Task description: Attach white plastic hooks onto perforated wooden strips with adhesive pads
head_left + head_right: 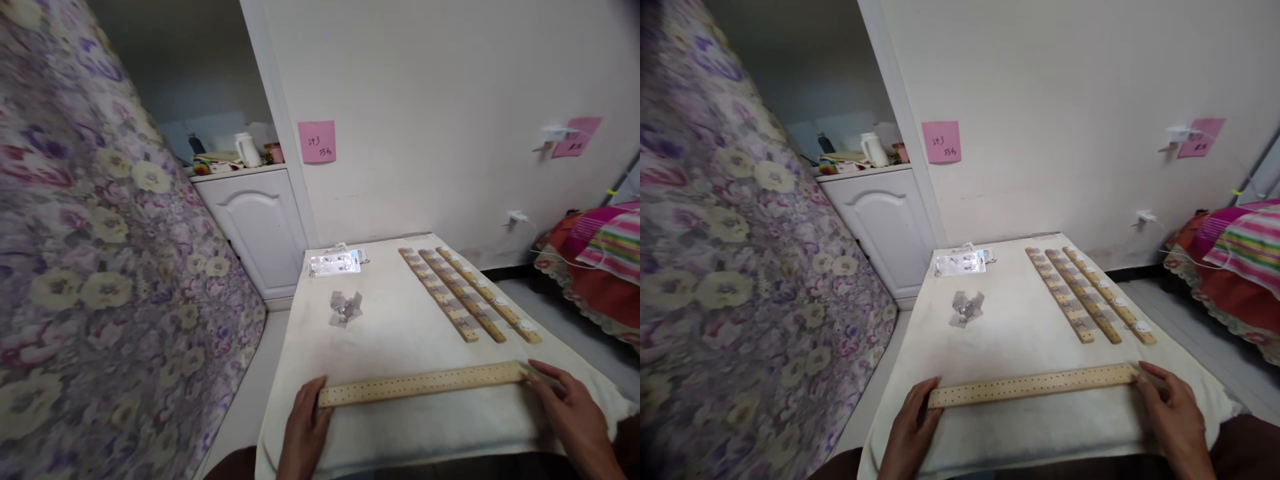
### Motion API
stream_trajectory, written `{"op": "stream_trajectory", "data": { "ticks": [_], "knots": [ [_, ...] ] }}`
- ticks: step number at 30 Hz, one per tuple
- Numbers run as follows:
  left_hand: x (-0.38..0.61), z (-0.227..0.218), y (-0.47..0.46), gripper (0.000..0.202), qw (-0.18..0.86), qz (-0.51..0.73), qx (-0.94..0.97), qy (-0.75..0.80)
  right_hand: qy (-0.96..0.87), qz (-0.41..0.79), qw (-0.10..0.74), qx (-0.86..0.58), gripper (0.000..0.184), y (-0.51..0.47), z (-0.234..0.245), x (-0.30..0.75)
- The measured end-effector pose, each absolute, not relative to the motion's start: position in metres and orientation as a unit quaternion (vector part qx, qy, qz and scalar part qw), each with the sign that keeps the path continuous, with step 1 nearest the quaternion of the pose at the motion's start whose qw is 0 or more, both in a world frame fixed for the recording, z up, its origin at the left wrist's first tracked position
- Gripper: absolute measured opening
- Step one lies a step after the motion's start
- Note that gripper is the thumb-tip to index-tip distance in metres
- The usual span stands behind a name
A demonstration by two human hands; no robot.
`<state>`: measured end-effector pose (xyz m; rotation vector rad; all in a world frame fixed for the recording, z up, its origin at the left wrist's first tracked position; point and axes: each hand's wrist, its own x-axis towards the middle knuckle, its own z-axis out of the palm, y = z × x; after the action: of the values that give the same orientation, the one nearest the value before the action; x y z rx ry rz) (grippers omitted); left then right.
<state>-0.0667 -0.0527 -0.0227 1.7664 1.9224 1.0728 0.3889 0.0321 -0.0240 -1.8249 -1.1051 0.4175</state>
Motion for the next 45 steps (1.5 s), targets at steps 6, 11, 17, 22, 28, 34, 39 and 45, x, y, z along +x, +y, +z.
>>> {"op": "stream_trajectory", "data": {
  "ticks": [6,11,17,22,28,34,39,45],
  "knots": [
    [-0.061,-0.016,-0.055,0.038,0.151,0.402,0.591,0.682,-0.603,0.259,0.445,-0.610,0.031,0.071,0.004,0.320],
    [-0.058,-0.010,-0.060,0.033,0.179,0.422,0.565,0.687,-0.702,0.362,0.405,-0.461,0.018,0.110,0.013,0.197],
    [-0.058,-0.008,-0.060,0.025,0.175,0.480,0.526,0.680,-0.725,0.351,0.352,-0.477,0.016,0.141,-0.007,0.098],
    [-0.057,-0.014,-0.057,0.024,0.175,0.511,0.525,0.657,-0.722,0.326,0.334,-0.511,0.020,0.152,-0.019,0.082],
    [-0.053,-0.014,-0.055,0.026,0.175,0.525,0.511,0.658,-0.742,0.299,0.328,-0.502,0.013,0.148,-0.017,0.080],
    [-0.051,-0.008,-0.057,0.023,0.177,0.516,0.514,0.663,-0.731,0.367,0.360,-0.449,0.008,0.137,-0.012,0.080],
    [-0.047,-0.007,-0.057,0.025,0.166,0.536,0.501,0.659,-0.681,0.476,0.376,-0.412,0.013,0.108,-0.002,0.085],
    [-0.051,0.004,-0.061,0.028,0.192,0.514,0.519,0.655,-0.599,0.631,0.349,-0.348,0.019,0.059,0.002,0.077]
  ]
}}
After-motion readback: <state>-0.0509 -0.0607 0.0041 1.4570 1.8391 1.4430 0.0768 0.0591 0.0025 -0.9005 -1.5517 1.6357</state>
